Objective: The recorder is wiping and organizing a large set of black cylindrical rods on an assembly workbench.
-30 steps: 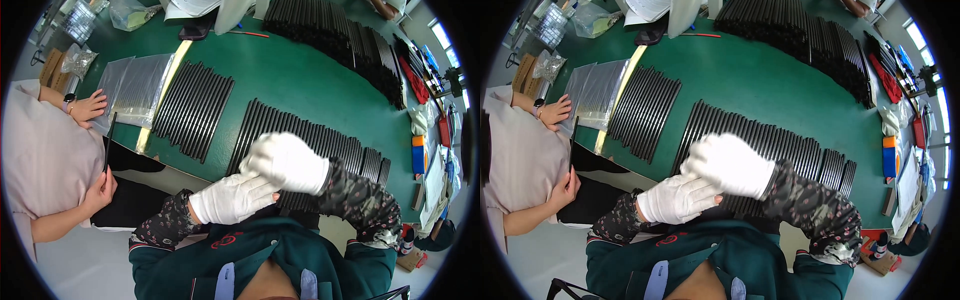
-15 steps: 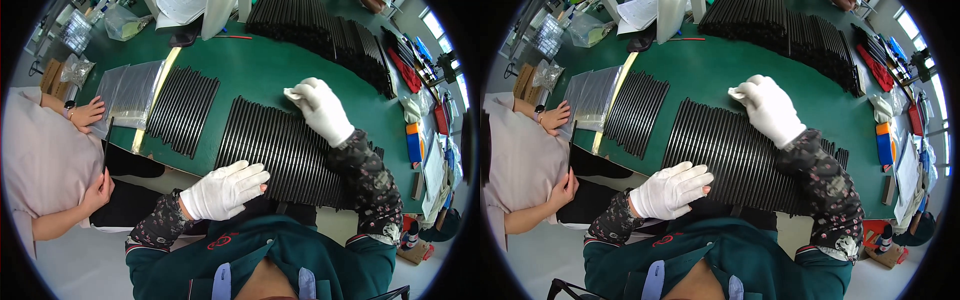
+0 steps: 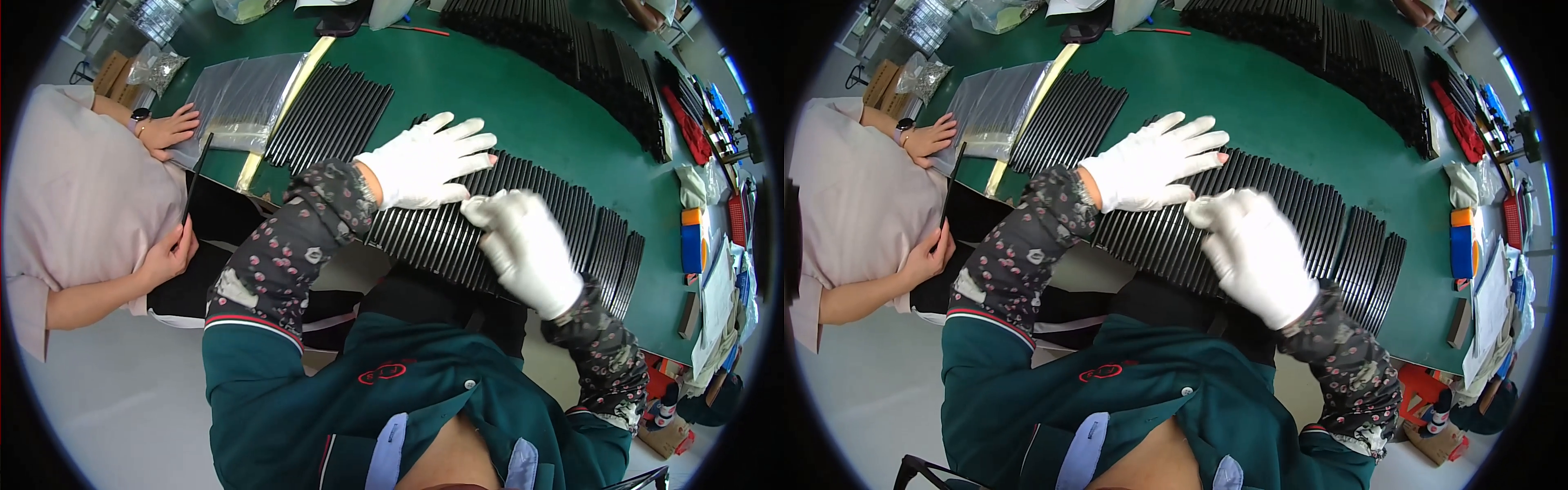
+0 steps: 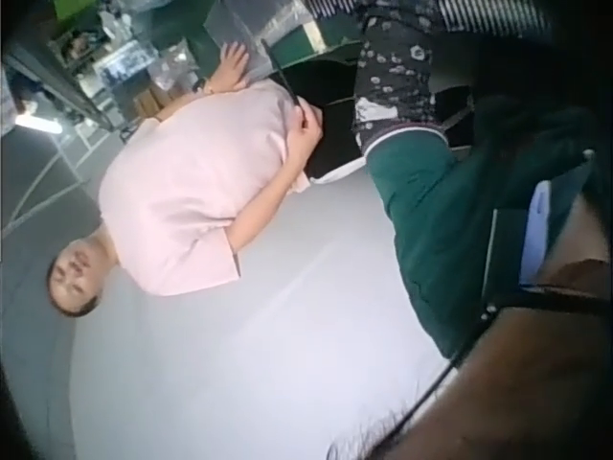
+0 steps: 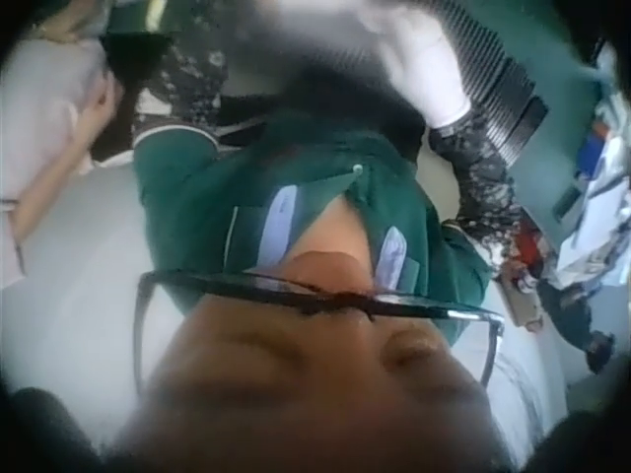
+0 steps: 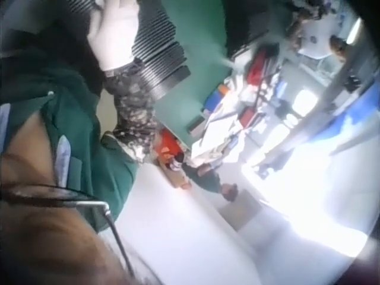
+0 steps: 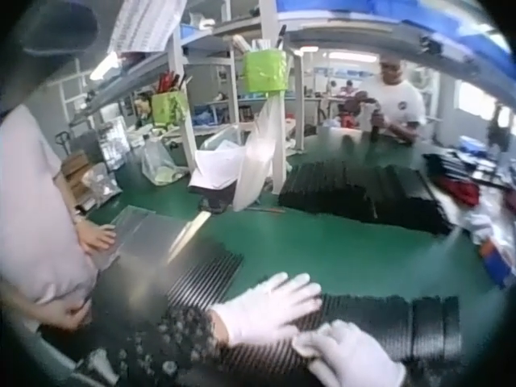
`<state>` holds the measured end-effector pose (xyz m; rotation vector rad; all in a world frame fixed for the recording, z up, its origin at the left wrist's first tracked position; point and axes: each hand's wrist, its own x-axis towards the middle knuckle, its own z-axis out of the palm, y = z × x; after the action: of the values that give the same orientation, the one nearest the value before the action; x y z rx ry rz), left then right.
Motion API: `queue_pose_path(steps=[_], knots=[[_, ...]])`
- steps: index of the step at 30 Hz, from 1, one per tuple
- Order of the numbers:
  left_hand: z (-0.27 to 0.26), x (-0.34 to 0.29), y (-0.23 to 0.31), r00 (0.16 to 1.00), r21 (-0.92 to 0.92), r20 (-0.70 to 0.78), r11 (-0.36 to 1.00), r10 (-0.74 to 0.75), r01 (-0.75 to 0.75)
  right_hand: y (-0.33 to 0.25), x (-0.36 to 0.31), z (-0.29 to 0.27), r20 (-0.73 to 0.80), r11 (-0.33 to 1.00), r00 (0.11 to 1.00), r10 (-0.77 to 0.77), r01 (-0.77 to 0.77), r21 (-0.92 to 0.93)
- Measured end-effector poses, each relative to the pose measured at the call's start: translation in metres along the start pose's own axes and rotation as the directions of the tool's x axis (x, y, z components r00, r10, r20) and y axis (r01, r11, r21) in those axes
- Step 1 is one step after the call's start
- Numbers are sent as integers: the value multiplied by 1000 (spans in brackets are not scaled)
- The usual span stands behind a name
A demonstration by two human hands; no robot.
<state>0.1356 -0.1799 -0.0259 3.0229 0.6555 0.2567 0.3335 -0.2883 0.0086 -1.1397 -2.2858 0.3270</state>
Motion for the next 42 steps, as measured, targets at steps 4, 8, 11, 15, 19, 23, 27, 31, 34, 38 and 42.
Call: queue_pose_path(steps=[4,8,11,15,19,23,27,31,34,38,42], knots=[[1,5,1,1000,-12,29,1000,0,0,-34,-32,8,304,929,888,-345,277,246],[-1,0,1,998,-35,57,999,-36,38,-24,6,6,-130,978,982,-137,155,139],[5,2,-1,999,-17,35,1000,-17,18,-23,1,31,55,985,984,-171,172,-24],[1,6,1,999,-26,34,1000,-8,9,-65,-10,14,408,918,852,-329,187,349],[8,5,0,1000,-36,20,999,-10,11,-33,21,51,15,988,989,-147,146,42],[5,4,0,1000,-38,22,999,-20,21,-83,-8,46,574,931,747,-335,171,322],[11,6,-5,1000,-25,0,1000,3,-3,-61,39,42,-40,987,989,-143,145,66],[9,4,-3,1000,-60,-3,998,-7,6,-83,16,61,356,930,863,-359,364,56],[5,1,-2,1000,-48,5,999,-24,24,-86,19,51,284,946,905,-318,282,163],[7,9,-2,1000,-42,1,999,21,-21,-61,31,71,66,968,978,-195,203,-149],[7,4,-3,999,-47,-46,999,13,-15,-97,10,50,544,933,761,-353,334,138]])
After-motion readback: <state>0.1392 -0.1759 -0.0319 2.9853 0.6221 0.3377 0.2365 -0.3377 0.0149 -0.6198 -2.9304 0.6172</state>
